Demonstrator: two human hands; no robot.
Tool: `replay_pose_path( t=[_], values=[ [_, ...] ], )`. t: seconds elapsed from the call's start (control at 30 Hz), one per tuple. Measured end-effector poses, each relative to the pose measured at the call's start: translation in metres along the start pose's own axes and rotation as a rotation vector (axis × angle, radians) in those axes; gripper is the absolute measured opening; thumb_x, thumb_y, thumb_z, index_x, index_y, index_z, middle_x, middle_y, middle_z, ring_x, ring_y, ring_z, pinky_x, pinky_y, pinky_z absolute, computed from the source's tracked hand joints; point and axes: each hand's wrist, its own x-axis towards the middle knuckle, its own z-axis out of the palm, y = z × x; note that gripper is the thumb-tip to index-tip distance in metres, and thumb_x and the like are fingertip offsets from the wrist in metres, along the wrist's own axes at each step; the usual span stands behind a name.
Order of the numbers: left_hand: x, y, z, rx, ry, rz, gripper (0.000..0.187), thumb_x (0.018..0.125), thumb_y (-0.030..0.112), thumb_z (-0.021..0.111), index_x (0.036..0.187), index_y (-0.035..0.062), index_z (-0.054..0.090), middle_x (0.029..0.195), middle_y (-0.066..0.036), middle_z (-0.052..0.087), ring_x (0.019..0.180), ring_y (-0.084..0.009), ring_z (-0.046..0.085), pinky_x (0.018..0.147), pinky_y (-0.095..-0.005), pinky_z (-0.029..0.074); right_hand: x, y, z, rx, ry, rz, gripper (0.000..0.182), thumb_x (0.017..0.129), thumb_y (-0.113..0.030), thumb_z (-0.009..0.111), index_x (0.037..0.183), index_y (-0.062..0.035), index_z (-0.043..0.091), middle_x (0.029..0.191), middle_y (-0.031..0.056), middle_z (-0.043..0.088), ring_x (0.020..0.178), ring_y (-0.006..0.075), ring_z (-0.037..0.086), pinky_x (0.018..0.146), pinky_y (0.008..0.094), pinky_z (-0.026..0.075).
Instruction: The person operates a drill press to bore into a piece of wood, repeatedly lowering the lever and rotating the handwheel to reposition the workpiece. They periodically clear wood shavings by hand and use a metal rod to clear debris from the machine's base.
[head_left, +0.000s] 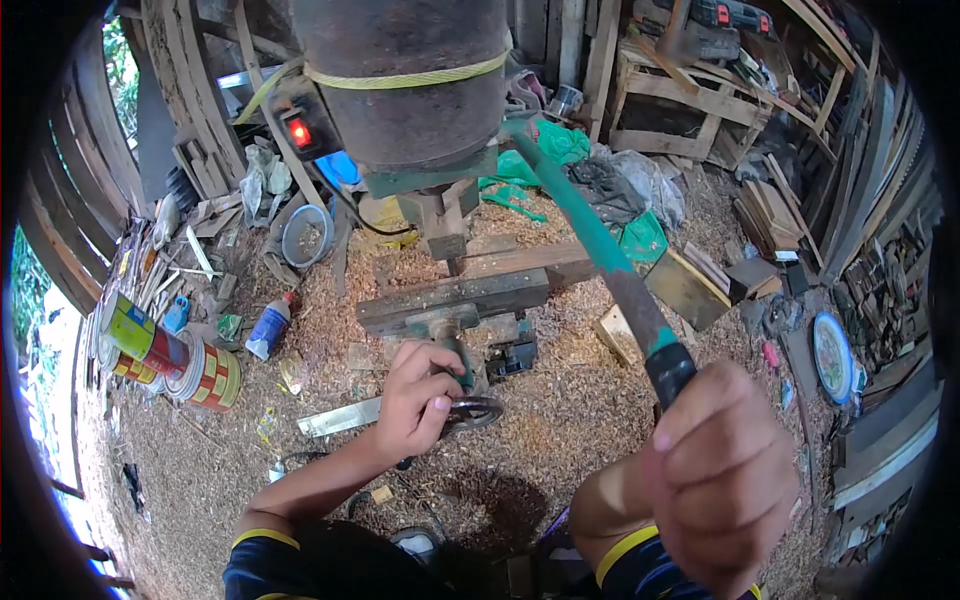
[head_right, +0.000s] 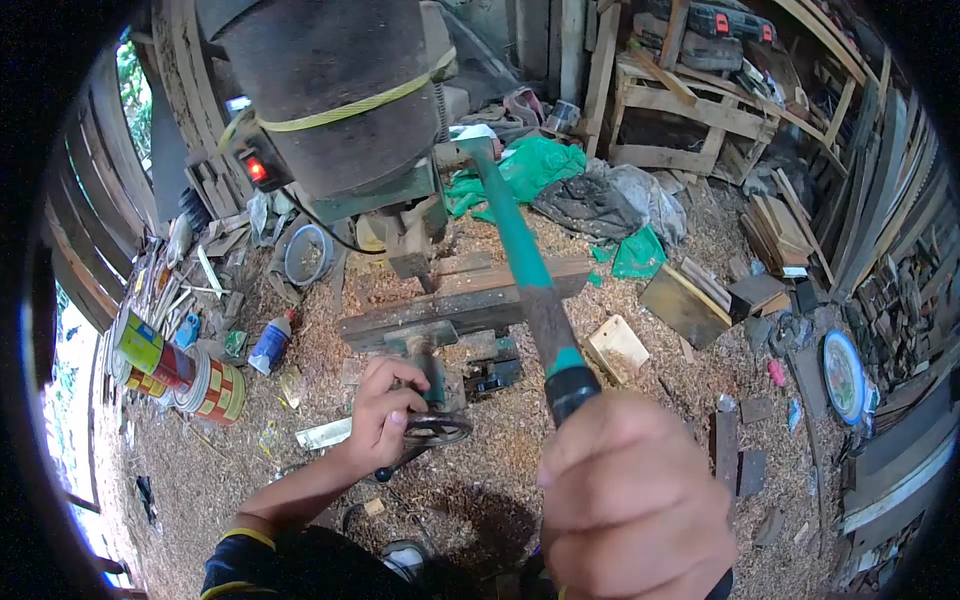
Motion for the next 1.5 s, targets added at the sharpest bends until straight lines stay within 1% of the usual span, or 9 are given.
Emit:
replay_pose_path(
  t=[0.27,0.4,0.43,0.57,0.67,0.73,0.93,1.17,1.5],
  values=[
    [0.002,-0.006,-0.003,-0.055,-0.069,-0.034,0.046,0.103,0.039,0.047,0.084,0.0027,0.068,0.108,-0.015,0.063,0.102,-0.0348,0.055,0.091,-0.0470,0.043,-0.035,0.018,0.049,-0.068,0.520,-0.186,0.044,0.085,-0.013,0.060,0.049,-0.0195,0.036,0.044,-0.0041,0.036,0.037,0.0102,0.043,0.046,0.0315,0.040],
    [-0.002,-0.011,0.000,-0.050,-0.065,-0.029,0.050,0.102,0.044,0.047,0.083,0.0031,0.069,0.108,-0.015,0.064,0.103,-0.0347,0.056,0.092,-0.0464,0.043,-0.074,-0.003,0.052,-0.322,0.465,0.090,0.045,0.080,-0.007,0.059,0.049,-0.0214,0.031,0.043,-0.0049,0.037,0.034,0.0096,0.039,0.041,0.0296,0.038],
    [-0.003,-0.012,0.001,-0.054,-0.049,-0.019,0.051,0.102,0.045,0.047,0.083,0.0033,0.069,0.108,-0.015,0.064,0.103,-0.0346,0.056,0.092,-0.0463,0.043,-0.059,0.025,0.040,-0.073,0.335,-0.229,0.046,0.079,-0.006,0.058,0.049,-0.0221,0.027,0.041,-0.0051,0.037,0.033,0.0101,0.039,0.042,0.0289,0.040],
    [-0.001,-0.009,0.001,-0.018,-0.007,-0.010,0.052,0.102,0.045,0.045,0.081,0.0035,0.068,0.105,-0.016,0.063,0.099,-0.0340,0.057,0.090,-0.0456,0.044,-0.071,0.023,0.052,-0.137,0.513,-0.195,0.043,0.080,-0.009,0.060,0.051,-0.0210,0.031,0.043,-0.0046,0.039,0.036,0.0111,0.043,0.048,0.0299,0.045],
    [-0.002,-0.008,0.003,0.020,0.025,-0.014,0.050,0.102,0.043,0.045,0.080,0.0035,0.066,0.103,-0.016,0.062,0.097,-0.0331,0.056,0.087,-0.0452,0.044,-0.073,0.022,0.039,-0.065,0.338,-0.172,0.040,0.081,-0.011,0.061,0.052,-0.0204,0.035,0.047,-0.0036,0.043,0.041,0.0126,0.047,0.052,0.0316,0.047],
    [-0.003,-0.004,0.004,0.018,0.050,-0.014,0.046,0.100,0.040,0.048,0.079,0.0033,0.065,0.102,-0.016,0.062,0.096,-0.0332,0.056,0.085,-0.0449,0.044,-0.074,0.021,0.037,-0.098,0.294,-0.153,0.047,0.089,-0.032,0.057,0.048,-0.0204,0.038,0.042,-0.0052,0.042,0.039,0.0133,0.042,0.053,0.0341,0.046],
    [-0.010,0.004,0.010,0.140,0.087,-0.027,0.031,0.097,0.024,0.055,0.076,0.0023,0.063,0.099,-0.014,0.063,0.092,-0.0333,0.057,0.083,-0.0437,0.045,-0.069,0.014,0.043,-0.071,0.345,-0.169,0.054,0.097,-0.031,0.049,0.046,-0.0149,0.040,0.042,-0.0028,0.040,0.037,0.0150,0.043,0.052,0.0354,0.046],
    [-0.015,0.006,0.008,0.177,0.079,0.078,0.017,0.100,0.016,0.055,0.109,0.0018,0.058,0.105,-0.016,0.064,0.099,-0.0377,0.059,0.090,-0.0465,0.046,-0.047,-0.002,0.050,-0.049,0.445,-0.044,0.053,0.091,-0.030,0.055,0.047,-0.0084,0.037,0.045,0.0026,0.039,0.041,0.0208,0.040,0.054,0.0380,0.040],
    [-0.024,0.007,0.009,0.241,0.013,0.074,0.019,0.101,0.016,0.056,0.112,0.0008,0.057,0.112,-0.020,0.061,0.106,-0.0410,0.056,0.096,-0.0479,0.045,0.064,0.004,0.016,0.120,0.343,0.035,0.049,0.098,-0.014,0.049,0.051,-0.0054,0.041,0.050,0.0026,0.045,0.046,0.0124,0.037,0.048,0.0319,0.027]
  ],
)
